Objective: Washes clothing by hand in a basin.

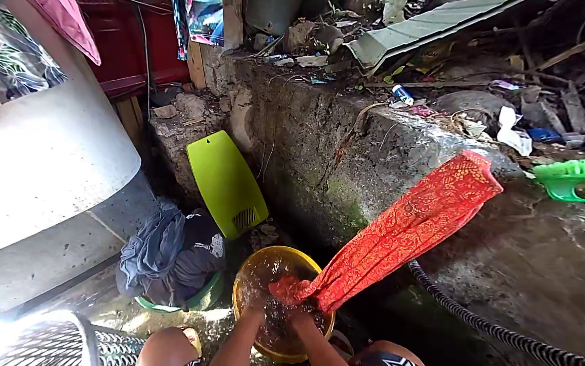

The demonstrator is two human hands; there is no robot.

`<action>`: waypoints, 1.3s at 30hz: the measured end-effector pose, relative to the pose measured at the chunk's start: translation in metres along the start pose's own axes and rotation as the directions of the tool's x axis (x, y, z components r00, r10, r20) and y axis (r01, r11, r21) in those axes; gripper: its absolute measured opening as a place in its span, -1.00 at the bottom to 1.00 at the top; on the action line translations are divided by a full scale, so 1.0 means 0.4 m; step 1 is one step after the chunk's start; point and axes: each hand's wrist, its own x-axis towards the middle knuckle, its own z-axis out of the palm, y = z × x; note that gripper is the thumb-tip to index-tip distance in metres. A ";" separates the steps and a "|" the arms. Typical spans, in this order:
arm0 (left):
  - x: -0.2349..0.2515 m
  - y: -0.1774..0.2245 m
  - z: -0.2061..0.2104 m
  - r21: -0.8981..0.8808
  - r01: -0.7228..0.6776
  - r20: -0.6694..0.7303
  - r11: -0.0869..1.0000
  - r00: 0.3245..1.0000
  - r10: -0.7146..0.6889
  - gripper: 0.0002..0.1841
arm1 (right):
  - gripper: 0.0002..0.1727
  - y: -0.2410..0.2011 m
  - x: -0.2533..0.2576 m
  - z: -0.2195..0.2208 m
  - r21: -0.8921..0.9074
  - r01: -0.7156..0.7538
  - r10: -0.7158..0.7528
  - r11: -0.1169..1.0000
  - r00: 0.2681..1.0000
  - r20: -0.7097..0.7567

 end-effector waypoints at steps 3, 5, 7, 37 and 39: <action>-0.001 -0.016 -0.018 0.060 -0.153 -0.002 0.986 0.988 0.154 -0.35 | -0.29 -0.030 0.001 -0.011 -0.027 0.042 -0.043 0.999 0.999 -0.033; -0.003 -0.034 -0.013 -0.081 -0.259 -0.130 0.962 0.960 0.248 0.10 | -0.28 -0.050 -0.017 -0.047 0.024 0.143 -0.139 0.989 0.982 -0.127; -0.023 -0.062 -0.005 -0.260 -0.394 -0.249 0.882 0.909 0.333 0.34 | -0.38 -0.058 -0.070 -0.122 0.180 0.296 -0.251 0.938 0.939 -0.237; -0.285 0.097 -0.112 -0.482 -0.445 -0.578 -0.755 0.809 -0.108 -0.49 | -0.13 -0.109 -0.187 -0.210 0.772 0.264 -0.426 -0.579 0.709 -0.562; -0.254 0.081 -0.092 -0.486 -0.419 -0.564 -0.767 0.821 -0.091 -0.47 | -0.22 -0.098 -0.199 -0.221 0.761 0.266 -0.403 -0.592 0.719 -0.565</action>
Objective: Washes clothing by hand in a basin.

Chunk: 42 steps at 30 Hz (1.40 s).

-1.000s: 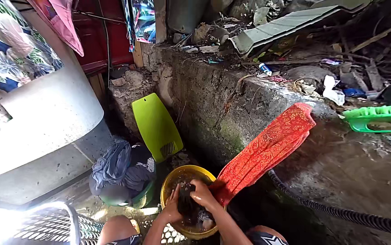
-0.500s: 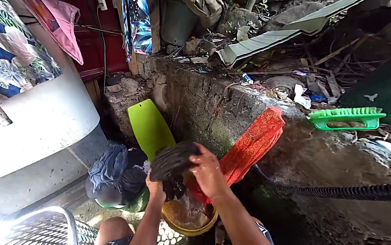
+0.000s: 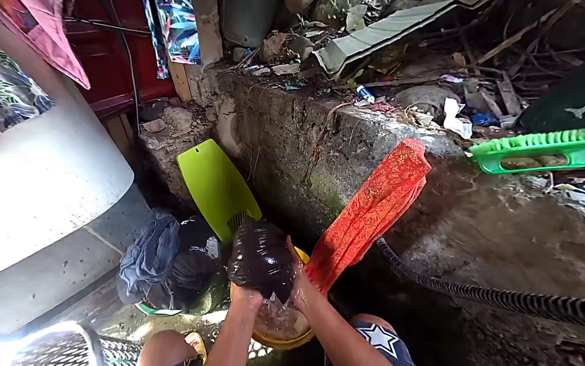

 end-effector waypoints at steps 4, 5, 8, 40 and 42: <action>0.040 0.071 -0.073 0.564 -0.245 0.284 0.789 0.954 0.094 -0.45 | -0.45 -0.021 0.020 -0.020 -0.296 0.086 -0.185 0.951 0.926 -0.328; 0.053 0.112 -0.099 0.730 -0.323 0.394 0.602 0.919 0.016 -0.17 | -0.44 -0.034 0.024 -0.026 -0.411 0.107 -0.275 0.905 0.885 -0.375; 0.067 0.206 -0.108 0.871 -0.191 0.383 0.452 0.841 -0.382 0.20 | -0.48 -0.064 0.021 -0.009 -0.667 0.239 -0.555 0.706 0.771 -0.311; 0.068 0.080 -0.061 0.748 -0.206 0.356 0.630 0.927 -0.120 -0.60 | -0.55 -0.078 -0.093 0.010 -0.859 -0.074 -0.363 0.506 0.885 -0.290; 0.077 0.063 -0.070 0.767 -0.103 0.335 0.633 0.906 -0.258 -0.56 | -0.58 -0.110 -0.133 0.005 -0.982 0.152 -0.695 0.113 0.719 0.031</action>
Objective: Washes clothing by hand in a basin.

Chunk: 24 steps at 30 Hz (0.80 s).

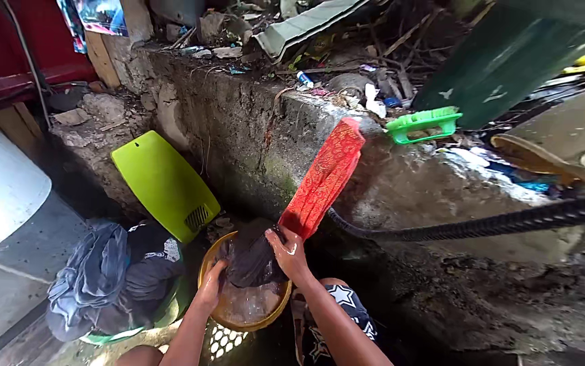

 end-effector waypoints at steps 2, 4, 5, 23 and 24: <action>0.016 -0.022 -0.007 0.095 -0.032 0.158 0.995 0.987 0.017 -0.49 | -0.55 -0.007 -0.014 -0.066 -0.254 0.430 -0.474 0.866 0.867 -0.150; 0.039 -0.032 -0.017 0.165 -0.114 0.292 0.980 0.954 0.062 -0.49 | -0.45 -0.023 -0.029 -0.156 -0.480 0.623 -0.747 0.618 0.656 -0.109; 0.044 -0.032 -0.024 0.177 -0.127 0.328 0.976 0.942 0.063 -0.48 | -0.42 -0.030 -0.043 -0.206 -0.548 0.644 -0.800 0.534 0.595 -0.079; 0.035 -0.038 -0.037 0.514 0.077 0.264 0.854 0.934 -0.243 -0.69 | -0.41 0.118 -0.852 -0.965 0.388 -0.487 0.412 0.782 -0.063 -0.909; 0.040 -0.041 -0.044 0.518 0.085 0.255 0.851 0.934 -0.248 -0.69 | -0.36 0.105 -0.902 -0.998 0.380 -0.473 0.373 0.795 -0.114 -0.921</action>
